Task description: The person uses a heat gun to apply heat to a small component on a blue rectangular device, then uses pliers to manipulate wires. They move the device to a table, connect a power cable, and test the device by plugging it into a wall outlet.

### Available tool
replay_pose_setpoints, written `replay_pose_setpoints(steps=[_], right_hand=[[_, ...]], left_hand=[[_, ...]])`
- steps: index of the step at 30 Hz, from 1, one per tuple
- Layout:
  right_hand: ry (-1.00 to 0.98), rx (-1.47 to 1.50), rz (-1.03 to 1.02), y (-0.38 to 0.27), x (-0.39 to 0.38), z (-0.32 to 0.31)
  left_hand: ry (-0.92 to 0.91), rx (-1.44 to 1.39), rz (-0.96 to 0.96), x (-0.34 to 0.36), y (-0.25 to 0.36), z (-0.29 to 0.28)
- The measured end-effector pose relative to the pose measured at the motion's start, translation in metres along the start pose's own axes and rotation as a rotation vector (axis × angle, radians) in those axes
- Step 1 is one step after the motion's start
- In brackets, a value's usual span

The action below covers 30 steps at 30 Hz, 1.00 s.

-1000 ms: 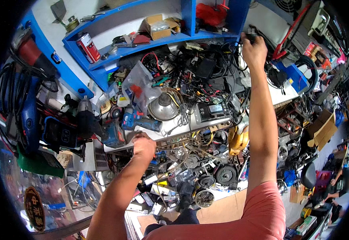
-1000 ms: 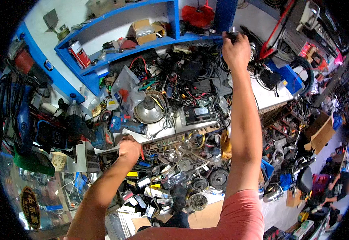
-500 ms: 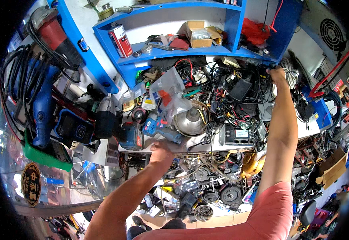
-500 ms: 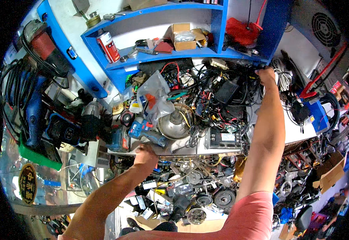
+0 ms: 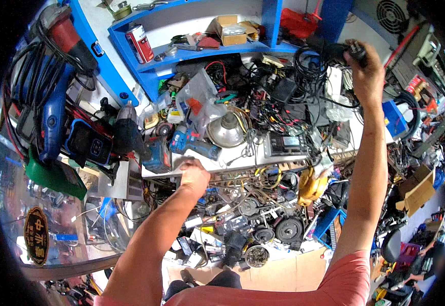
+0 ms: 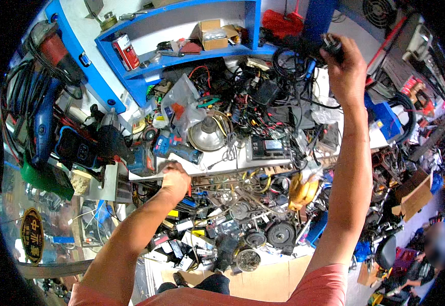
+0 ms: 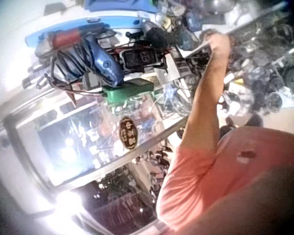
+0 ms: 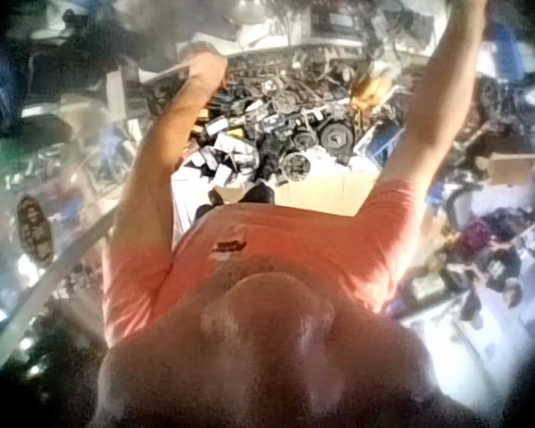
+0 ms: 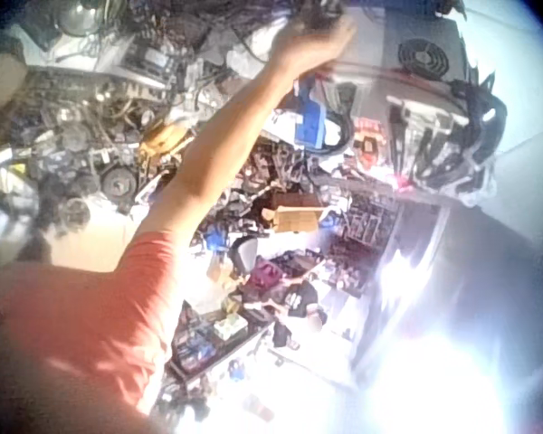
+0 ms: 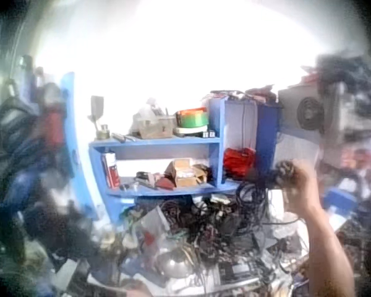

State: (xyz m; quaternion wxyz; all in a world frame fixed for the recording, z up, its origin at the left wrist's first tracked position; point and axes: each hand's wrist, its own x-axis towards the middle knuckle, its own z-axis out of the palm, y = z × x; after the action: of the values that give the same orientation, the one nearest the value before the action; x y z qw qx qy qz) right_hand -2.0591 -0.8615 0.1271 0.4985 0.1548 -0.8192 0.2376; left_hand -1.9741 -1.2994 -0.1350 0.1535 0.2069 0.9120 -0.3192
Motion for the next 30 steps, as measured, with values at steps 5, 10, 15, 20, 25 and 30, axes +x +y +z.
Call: replay_pose_setpoints(steps=[5,10,15,20,25,30], right_hand=[[0.201,0.187,-0.133,-0.117,0.023,-0.102],[0.043,0.100,-0.097,-0.216,0.048,-0.225],[-0.197,0.194,-0.059,-0.300,-0.017,-0.220],[-0.740,0.506,0.068,-0.346,-0.137,-0.121],[-0.896,0.629,0.189,-0.346,-0.167,-0.071],[-0.359,0.717,0.438,-0.319,-0.101,-0.067]], left_hand=[[0.053,-0.044,-0.035,-0.011,-0.008,0.002],[0.188,-0.309,0.039,-0.006,-0.038,0.003],[0.042,-2.099,0.296,-0.096,-0.054,-0.031],[-0.429,-2.134,1.123,-0.199,-0.026,-0.023],[-0.418,-1.936,0.760,-0.223,-0.029,-0.027],[0.389,-1.202,0.355,-0.155,-0.054,-0.016]])
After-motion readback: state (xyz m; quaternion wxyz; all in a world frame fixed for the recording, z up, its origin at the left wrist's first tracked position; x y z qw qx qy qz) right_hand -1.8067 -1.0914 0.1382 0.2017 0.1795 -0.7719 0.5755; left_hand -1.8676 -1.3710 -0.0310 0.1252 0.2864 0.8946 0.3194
